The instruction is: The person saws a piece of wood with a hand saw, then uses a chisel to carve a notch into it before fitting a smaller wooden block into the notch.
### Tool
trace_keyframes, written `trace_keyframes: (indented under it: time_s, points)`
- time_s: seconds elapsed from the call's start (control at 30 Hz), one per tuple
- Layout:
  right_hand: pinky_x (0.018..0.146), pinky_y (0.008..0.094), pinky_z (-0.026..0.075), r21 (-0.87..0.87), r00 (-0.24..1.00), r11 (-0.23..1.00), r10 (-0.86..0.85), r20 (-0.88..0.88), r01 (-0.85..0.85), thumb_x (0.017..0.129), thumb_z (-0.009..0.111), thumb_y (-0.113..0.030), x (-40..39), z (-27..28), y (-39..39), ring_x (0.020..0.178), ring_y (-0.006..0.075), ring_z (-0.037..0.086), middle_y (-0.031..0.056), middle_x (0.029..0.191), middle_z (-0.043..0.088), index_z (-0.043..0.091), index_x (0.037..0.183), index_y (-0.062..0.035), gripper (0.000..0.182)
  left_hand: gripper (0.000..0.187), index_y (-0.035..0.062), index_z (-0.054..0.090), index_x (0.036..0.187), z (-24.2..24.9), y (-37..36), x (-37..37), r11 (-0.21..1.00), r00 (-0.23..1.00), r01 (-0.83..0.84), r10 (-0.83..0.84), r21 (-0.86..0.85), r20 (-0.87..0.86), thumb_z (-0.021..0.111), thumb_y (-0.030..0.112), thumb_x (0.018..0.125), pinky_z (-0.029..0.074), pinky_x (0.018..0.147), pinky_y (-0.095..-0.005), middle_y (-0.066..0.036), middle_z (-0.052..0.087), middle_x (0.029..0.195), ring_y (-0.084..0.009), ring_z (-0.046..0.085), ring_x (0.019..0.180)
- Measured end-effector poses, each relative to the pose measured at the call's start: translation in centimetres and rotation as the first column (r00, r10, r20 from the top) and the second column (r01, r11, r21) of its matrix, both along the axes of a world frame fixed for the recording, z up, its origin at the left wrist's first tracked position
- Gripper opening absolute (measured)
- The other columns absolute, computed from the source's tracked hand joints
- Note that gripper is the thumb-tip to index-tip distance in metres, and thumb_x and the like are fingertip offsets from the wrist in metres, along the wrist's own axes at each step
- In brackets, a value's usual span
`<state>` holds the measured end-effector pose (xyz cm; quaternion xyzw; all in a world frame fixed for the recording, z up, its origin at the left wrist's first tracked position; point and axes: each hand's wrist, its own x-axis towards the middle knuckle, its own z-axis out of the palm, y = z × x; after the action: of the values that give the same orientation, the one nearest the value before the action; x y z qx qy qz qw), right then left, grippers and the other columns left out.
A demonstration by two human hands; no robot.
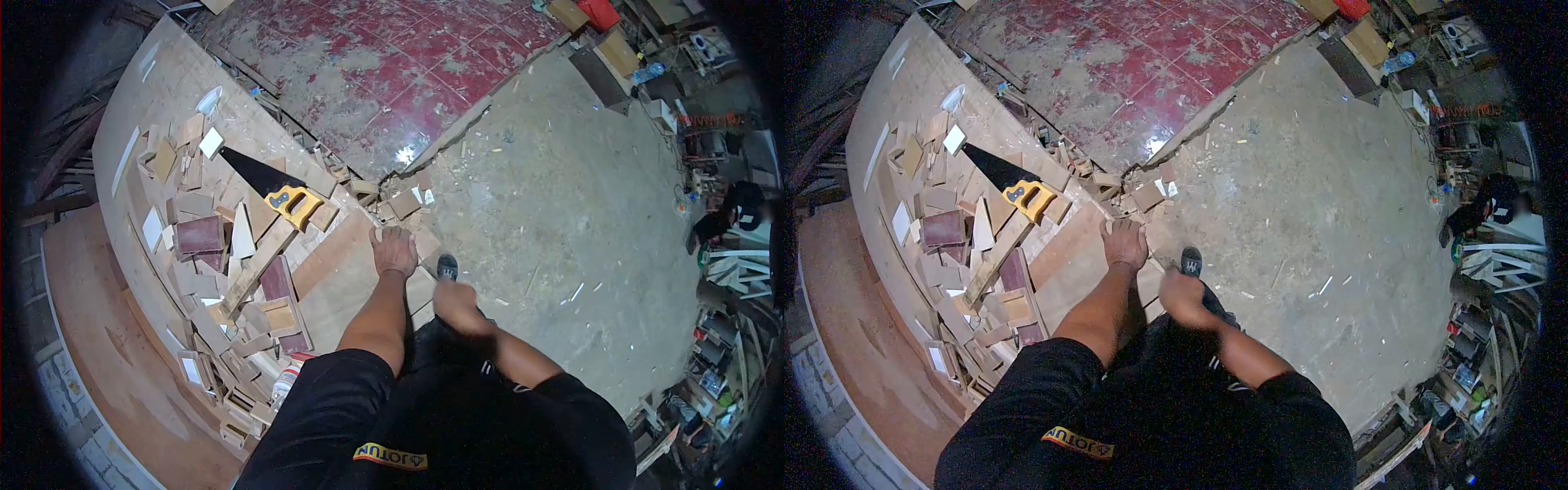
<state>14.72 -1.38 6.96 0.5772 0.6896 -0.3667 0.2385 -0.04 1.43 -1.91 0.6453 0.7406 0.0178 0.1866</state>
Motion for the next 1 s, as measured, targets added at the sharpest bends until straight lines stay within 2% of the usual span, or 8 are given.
trace_keyframes:
  time_s: [0.07,0.17,0.37,0.5,0.57,0.8,0.9,1.0]
  points:
    - [0.070,0.0472,0.054,0.133,0.997,0.991,-0.004,-0.082,0.015,0.084,0.048,-0.012,-1.1,-5.9,-0.1,0.083,0.0376,0.069,0.0233,0.089,0.068,0.063,0.095,0.0004,0.022,0.025,0.0114,0.065,0.095,0.0,-0.1,0.1,0.999,1.000,-0.013,0.013,0.030,-0.002,0.047,0.028,0.090,0.018,0.108,-0.0501,-0.006,0.060,0.101,-0.0218,0.049,0.111]
    - [0.071,0.0467,0.055,0.135,0.987,0.980,-0.137,-0.085,0.148,0.085,0.048,-0.012,-1.8,-5.8,-0.1,0.084,0.0365,0.069,0.0224,0.089,0.069,0.063,0.099,0.0004,0.024,0.025,0.0114,0.065,0.095,0.5,0.0,0.1,0.999,1.000,-0.016,0.015,0.032,0.005,0.047,0.028,0.090,0.017,0.108,-0.0508,-0.006,0.060,0.104,-0.0221,0.049,0.112]
    - [0.072,0.0448,0.055,-0.028,0.990,0.995,-0.091,0.103,0.095,0.086,0.047,-0.015,0.2,0.3,-1.7,0.086,0.0374,0.069,0.0216,0.092,0.069,0.064,0.097,-0.0022,0.024,0.027,0.0115,0.064,0.099,0.2,0.1,0.2,1.000,0.999,0.007,-0.007,-0.001,-0.037,0.045,0.029,0.092,0.017,0.108,-0.0514,-0.006,0.060,0.102,-0.0214,0.049,0.110]
    - [0.074,0.0448,0.055,-0.034,0.999,0.999,-0.019,0.028,0.020,0.086,0.047,-0.015,-1.4,-3.0,0.0,0.086,0.0380,0.068,0.0214,0.093,0.069,0.064,0.095,-0.0017,0.024,0.027,0.0119,0.064,0.099,0.6,-0.1,0.2,1.000,0.998,0.010,-0.011,-0.009,-0.055,0.044,0.029,0.093,0.017,0.108,-0.0512,-0.005,0.060,0.102,-0.0211,0.049,0.110]
    - [0.073,0.0454,0.054,0.124,0.988,0.982,-0.132,-0.077,0.141,0.086,0.046,-0.015,-2.3,-6.4,0.5,0.086,0.0378,0.068,0.0211,0.091,0.069,0.065,0.093,-0.0008,0.024,0.028,0.0121,0.064,0.100,0.4,0.1,0.3,1.000,0.999,-0.009,0.009,-0.004,-0.052,0.044,0.029,0.093,0.016,0.109,-0.0510,-0.005,0.060,0.103,-0.0208,0.049,0.111]
    - [0.073,0.0488,0.054,-0.050,0.998,0.997,-0.055,0.035,0.056,0.088,0.042,-0.016,1.1,1.7,-1.4,0.081,0.0384,0.068,0.0228,0.090,0.068,0.064,0.097,-0.0038,0.027,0.027,0.0124,0.064,0.101,0.3,0.1,0.1,1.000,0.999,-0.008,0.008,-0.014,-0.033,0.044,0.029,0.093,0.016,0.109,-0.0510,-0.006,0.060,0.104,-0.0211,0.048,0.112]
    - [0.070,0.0493,0.054,-0.020,0.990,0.989,-0.144,0.002,0.144,0.088,0.042,-0.016,0.4,-0.1,-1.3,0.078,0.0393,0.068,0.0230,0.087,0.068,0.063,0.096,-0.0021,0.027,0.027,0.0124,0.064,0.100,0.3,0.1,0.2,1.000,0.999,0.002,-0.002,-0.009,-0.038,0.045,0.029,0.092,0.016,0.109,-0.0513,-0.006,0.060,0.105,-0.0216,0.048,0.112]
    - [0.069,0.0498,0.054,0.044,0.998,0.998,-0.050,-0.049,0.052,0.087,0.042,-0.017,-1.4,-5.8,-0.2,0.080,0.0405,0.068,0.0235,0.088,0.068,0.063,0.096,-0.0007,0.027,0.027,0.0120,0.065,0.100,0.0,0.0,0.3,1.000,0.999,-0.003,0.004,0.029,-0.042,0.046,0.030,0.092,0.016,0.109,-0.0516,-0.006,0.061,0.104,-0.0220,0.049,0.112]
